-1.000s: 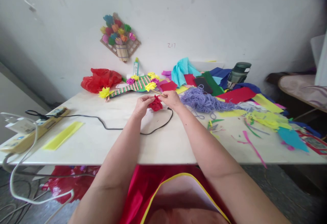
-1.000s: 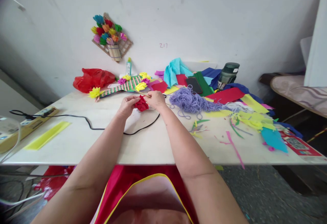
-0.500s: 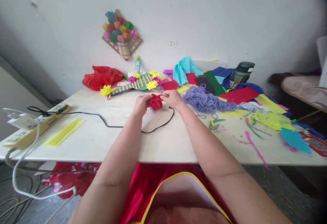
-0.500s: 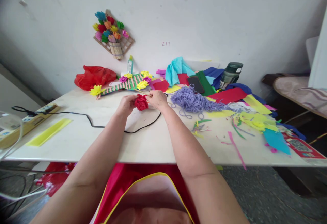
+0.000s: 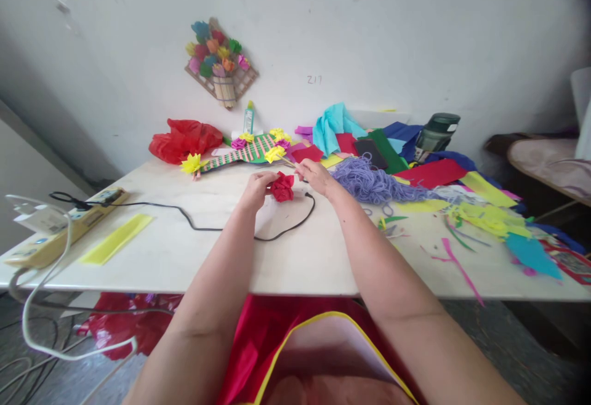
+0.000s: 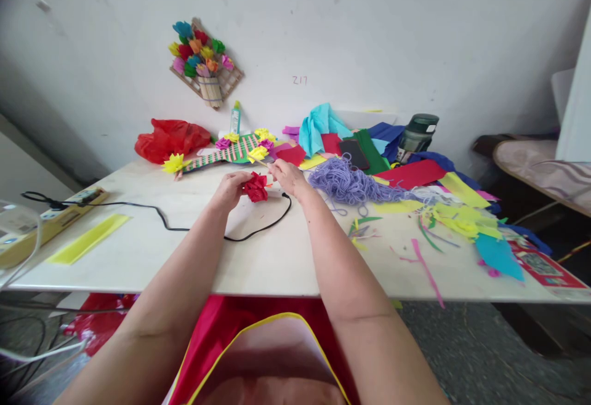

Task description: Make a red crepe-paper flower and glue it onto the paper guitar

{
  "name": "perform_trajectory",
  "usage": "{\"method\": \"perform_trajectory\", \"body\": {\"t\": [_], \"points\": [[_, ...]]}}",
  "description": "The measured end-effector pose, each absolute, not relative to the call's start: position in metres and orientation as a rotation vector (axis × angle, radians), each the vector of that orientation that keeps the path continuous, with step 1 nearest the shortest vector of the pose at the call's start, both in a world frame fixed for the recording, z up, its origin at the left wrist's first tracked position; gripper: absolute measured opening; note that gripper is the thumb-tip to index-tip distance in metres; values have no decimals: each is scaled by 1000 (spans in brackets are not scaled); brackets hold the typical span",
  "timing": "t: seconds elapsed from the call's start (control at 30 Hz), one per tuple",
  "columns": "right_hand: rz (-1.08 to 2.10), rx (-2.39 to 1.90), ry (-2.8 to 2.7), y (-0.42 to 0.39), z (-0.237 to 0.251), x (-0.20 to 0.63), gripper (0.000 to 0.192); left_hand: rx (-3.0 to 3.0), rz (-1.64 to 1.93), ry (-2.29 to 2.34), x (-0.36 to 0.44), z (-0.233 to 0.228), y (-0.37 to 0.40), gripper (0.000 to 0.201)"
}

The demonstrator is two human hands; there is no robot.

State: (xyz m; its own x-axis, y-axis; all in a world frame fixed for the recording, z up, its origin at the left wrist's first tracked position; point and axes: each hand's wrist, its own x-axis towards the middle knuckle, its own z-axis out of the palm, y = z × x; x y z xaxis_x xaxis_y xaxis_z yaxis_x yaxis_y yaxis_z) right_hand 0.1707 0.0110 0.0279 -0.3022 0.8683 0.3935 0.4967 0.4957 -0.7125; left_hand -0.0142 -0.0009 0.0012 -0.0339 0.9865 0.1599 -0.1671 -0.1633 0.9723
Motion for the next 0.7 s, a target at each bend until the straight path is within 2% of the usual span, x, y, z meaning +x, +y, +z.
{"method": "perform_trajectory", "body": {"t": [0.13, 0.43, 0.7], "points": [[602, -1073, -1981, 16, 23, 172, 25, 1246, 1387, 1007, -15, -1, 0, 21], [834, -862, -2005, 18, 19, 169, 27, 1339, 1367, 964, -17, -5, 1, 17], [864, -827, -2054, 17, 21, 170, 25, 1364, 1323, 916, -18, -7, 3, 19]]}}
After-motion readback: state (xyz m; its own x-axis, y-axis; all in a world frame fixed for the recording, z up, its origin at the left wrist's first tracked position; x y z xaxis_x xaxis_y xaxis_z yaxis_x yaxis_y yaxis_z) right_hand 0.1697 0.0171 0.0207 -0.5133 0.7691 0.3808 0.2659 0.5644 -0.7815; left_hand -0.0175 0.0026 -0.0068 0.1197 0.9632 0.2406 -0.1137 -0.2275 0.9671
